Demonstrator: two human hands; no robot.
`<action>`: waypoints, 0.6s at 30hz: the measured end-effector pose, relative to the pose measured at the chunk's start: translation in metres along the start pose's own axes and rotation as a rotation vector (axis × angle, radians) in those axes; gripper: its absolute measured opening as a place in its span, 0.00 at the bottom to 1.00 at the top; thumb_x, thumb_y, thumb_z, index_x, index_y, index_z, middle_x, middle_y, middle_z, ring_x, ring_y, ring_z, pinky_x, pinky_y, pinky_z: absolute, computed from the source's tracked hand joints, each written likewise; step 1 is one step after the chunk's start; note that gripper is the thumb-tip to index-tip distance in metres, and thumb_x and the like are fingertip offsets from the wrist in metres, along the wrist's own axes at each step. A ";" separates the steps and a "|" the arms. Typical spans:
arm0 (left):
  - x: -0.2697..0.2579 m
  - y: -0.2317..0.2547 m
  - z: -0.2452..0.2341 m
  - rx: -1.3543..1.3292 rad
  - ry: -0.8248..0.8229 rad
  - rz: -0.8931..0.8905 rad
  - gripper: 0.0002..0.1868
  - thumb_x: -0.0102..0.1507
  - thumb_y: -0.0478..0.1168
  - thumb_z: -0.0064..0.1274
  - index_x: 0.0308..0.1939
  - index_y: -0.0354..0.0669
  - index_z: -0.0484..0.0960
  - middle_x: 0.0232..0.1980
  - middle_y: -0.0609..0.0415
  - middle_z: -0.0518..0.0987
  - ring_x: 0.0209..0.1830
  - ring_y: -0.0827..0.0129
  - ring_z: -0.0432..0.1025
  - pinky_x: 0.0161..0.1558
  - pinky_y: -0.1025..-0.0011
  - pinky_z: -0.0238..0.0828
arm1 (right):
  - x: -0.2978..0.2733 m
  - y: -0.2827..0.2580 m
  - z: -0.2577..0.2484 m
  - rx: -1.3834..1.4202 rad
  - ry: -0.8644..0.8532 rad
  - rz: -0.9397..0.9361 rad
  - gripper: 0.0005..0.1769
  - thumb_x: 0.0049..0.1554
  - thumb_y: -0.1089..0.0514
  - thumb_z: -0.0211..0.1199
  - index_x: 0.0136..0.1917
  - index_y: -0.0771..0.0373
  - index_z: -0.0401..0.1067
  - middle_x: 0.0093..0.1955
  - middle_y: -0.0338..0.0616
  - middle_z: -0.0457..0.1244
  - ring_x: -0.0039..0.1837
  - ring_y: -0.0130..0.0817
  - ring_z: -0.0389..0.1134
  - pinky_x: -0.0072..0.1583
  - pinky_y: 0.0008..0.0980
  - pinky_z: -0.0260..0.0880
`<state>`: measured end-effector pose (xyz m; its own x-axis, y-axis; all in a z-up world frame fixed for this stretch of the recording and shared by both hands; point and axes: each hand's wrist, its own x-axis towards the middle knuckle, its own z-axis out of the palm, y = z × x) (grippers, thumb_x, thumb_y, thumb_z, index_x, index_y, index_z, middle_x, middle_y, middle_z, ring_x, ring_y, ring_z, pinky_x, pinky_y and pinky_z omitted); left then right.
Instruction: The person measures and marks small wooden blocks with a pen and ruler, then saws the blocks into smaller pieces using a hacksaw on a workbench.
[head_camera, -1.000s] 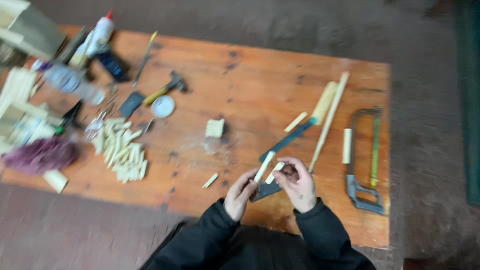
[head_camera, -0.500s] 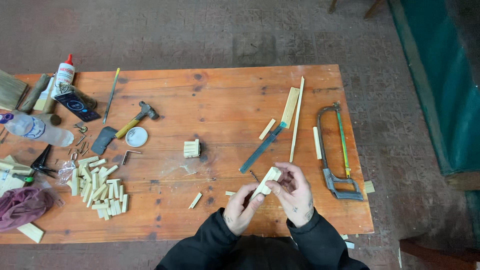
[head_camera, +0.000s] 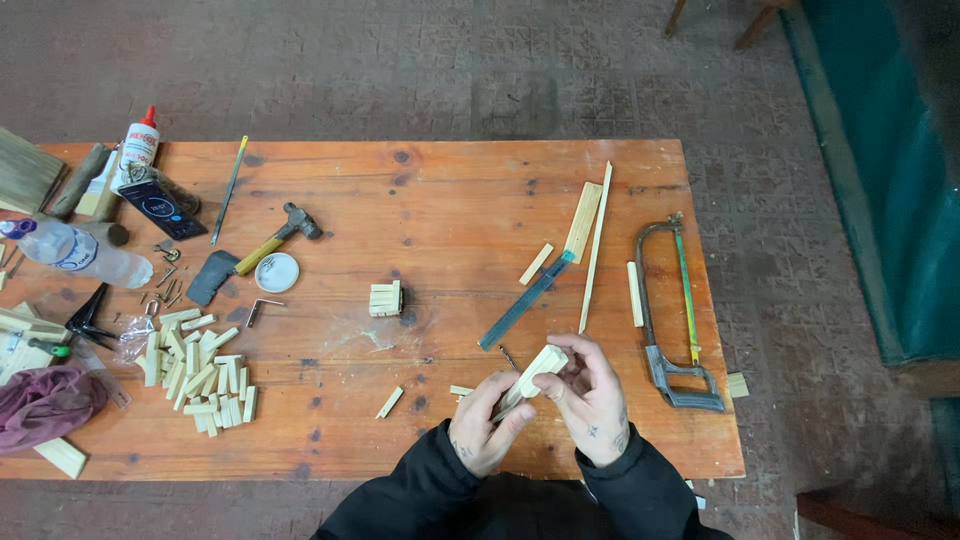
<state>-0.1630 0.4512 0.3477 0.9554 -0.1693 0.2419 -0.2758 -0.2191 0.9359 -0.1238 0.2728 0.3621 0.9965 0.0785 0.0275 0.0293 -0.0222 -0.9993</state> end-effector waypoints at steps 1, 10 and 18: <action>0.000 0.001 0.000 0.007 0.000 0.008 0.25 0.71 0.57 0.45 0.57 0.38 0.76 0.41 0.53 0.76 0.30 0.67 0.67 0.35 0.69 0.66 | -0.001 -0.001 -0.001 -0.024 -0.001 0.006 0.28 0.51 0.60 0.74 0.64 0.61 0.70 0.57 0.42 0.64 0.49 0.28 0.67 0.51 0.26 0.71; 0.000 0.007 0.005 0.031 0.025 0.040 0.23 0.72 0.54 0.45 0.56 0.36 0.76 0.40 0.53 0.76 0.28 0.69 0.67 0.33 0.71 0.65 | -0.008 -0.011 0.000 -0.130 0.072 -0.036 0.32 0.46 0.62 0.78 0.63 0.62 0.70 0.56 0.45 0.66 0.53 0.32 0.73 0.54 0.27 0.76; 0.002 0.012 0.011 0.023 0.048 -0.019 0.23 0.71 0.56 0.45 0.53 0.38 0.79 0.37 0.56 0.77 0.28 0.71 0.66 0.33 0.72 0.65 | -0.011 -0.013 -0.005 -0.185 0.100 -0.258 0.28 0.48 0.63 0.77 0.57 0.62 0.66 0.57 0.51 0.64 0.48 0.35 0.72 0.49 0.28 0.75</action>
